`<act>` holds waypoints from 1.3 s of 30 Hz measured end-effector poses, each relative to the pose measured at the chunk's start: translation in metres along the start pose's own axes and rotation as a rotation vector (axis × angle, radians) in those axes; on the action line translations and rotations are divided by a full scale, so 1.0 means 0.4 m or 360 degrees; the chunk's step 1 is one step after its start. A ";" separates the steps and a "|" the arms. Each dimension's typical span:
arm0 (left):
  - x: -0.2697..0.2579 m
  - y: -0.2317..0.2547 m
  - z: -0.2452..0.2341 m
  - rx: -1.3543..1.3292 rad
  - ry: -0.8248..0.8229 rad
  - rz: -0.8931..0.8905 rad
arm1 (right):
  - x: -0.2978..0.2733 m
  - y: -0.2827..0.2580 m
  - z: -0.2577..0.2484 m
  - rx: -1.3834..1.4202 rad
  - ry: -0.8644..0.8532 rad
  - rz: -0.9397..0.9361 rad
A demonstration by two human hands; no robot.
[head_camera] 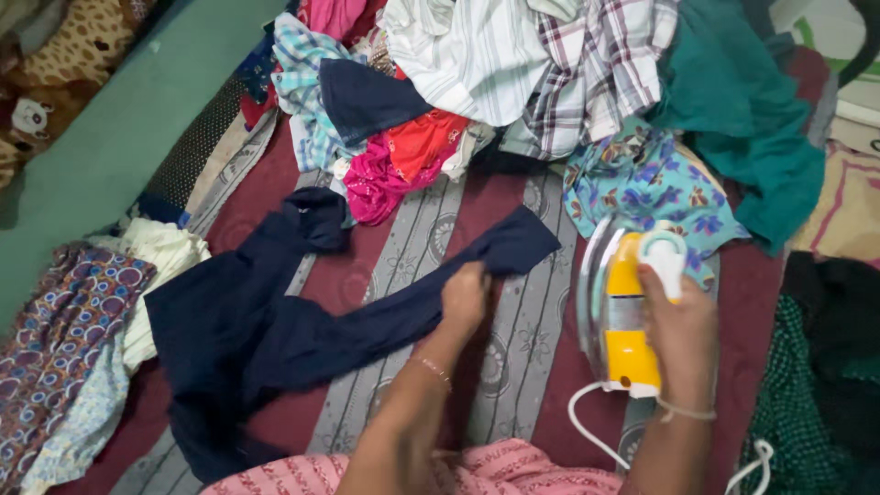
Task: The person irons a patterned cloth and a dark blue long-sleeved shirt on a bed using a yellow iron. They smooth the fabric with their hands, iron different sections, and fold the items after ironing.
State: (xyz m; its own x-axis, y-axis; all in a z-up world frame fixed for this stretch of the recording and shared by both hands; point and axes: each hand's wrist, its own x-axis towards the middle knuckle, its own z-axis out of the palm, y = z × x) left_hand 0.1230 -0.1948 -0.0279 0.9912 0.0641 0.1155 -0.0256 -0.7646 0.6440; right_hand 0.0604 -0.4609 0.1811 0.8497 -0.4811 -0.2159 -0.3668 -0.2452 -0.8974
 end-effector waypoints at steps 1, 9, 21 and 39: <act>0.021 0.032 0.037 -0.0161 -0.0034 0.0039 | 0.000 -0.004 -0.014 -0.0031 0.0048 -0.0070; 0.075 0.335 0.242 -0.0535 -0.0674 0.0757 | 0.004 0.031 -0.131 0.0000 0.0309 -0.0181; -0.209 -0.175 -0.469 0.0323 -0.0529 -0.0127 | -0.011 0.030 0.069 -0.0541 -0.0314 -0.0245; -0.194 -0.281 -0.561 0.0762 -0.1002 -0.0777 | -0.071 0.026 0.627 -0.0545 -0.0734 -0.0414</act>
State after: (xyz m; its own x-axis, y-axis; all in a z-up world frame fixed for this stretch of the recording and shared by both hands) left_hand 0.0199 0.0301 0.0607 0.7693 0.1960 -0.6081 0.3304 -0.9367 0.1161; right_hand 0.1276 -0.2389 0.0815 0.9754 0.0245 -0.2192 -0.1615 -0.5976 -0.7853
